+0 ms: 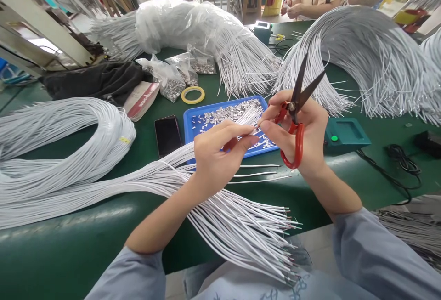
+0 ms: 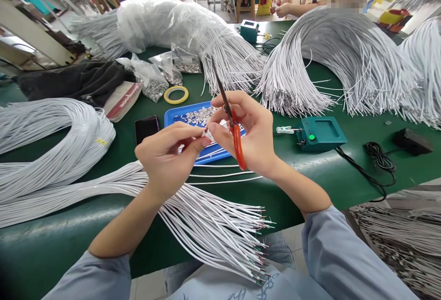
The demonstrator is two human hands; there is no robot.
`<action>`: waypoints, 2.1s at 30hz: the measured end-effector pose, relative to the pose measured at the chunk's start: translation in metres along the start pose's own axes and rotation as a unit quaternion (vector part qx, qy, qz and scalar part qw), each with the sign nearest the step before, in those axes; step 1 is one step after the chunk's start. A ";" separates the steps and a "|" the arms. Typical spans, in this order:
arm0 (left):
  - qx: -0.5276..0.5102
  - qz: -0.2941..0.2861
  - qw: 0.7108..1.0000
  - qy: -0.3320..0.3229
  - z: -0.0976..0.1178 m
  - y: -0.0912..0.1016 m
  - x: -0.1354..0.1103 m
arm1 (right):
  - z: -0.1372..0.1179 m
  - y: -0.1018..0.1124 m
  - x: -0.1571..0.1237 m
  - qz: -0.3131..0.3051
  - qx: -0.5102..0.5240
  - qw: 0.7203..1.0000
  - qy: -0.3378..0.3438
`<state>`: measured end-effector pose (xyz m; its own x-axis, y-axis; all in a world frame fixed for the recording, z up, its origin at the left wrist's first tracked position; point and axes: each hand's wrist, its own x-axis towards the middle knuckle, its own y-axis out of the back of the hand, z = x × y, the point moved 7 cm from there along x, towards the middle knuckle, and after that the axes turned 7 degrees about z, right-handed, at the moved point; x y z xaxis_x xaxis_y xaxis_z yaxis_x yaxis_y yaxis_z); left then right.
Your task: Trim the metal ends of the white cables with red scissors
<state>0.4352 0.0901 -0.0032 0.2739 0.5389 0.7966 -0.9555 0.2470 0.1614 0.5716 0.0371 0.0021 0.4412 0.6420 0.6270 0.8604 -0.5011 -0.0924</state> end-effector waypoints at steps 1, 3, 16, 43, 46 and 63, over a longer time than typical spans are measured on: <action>-0.015 -0.006 1.000 0.027 -0.003 -0.001 0.000 | 0.000 0.000 0.000 0.001 -0.009 1.000 -0.001; -0.049 -0.020 0.995 0.087 -0.010 -0.003 -0.001 | 0.002 -0.001 0.000 -0.001 -0.032 0.999 -0.002; -0.209 -0.083 0.955 0.196 -0.022 -0.013 -0.006 | 0.004 -0.002 0.003 -0.021 0.022 0.999 -0.042; -0.289 -0.107 0.886 0.347 -0.031 -0.022 -0.013 | 0.010 -0.003 0.003 -0.026 0.033 0.996 -0.072; -0.250 -0.084 0.918 0.296 -0.029 -0.017 -0.011 | 0.009 -0.002 0.003 -0.019 0.021 0.997 -0.066; -0.074 0.051 0.991 0.101 -0.006 0.019 0.006 | -0.013 -0.009 0.001 -0.087 -0.234 0.946 0.206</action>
<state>0.4195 0.1025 0.0012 0.2072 0.7135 0.6694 -0.9569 0.2902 -0.0131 0.5615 0.0345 0.0139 0.0835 0.5058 0.8586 0.6618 -0.6723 0.3317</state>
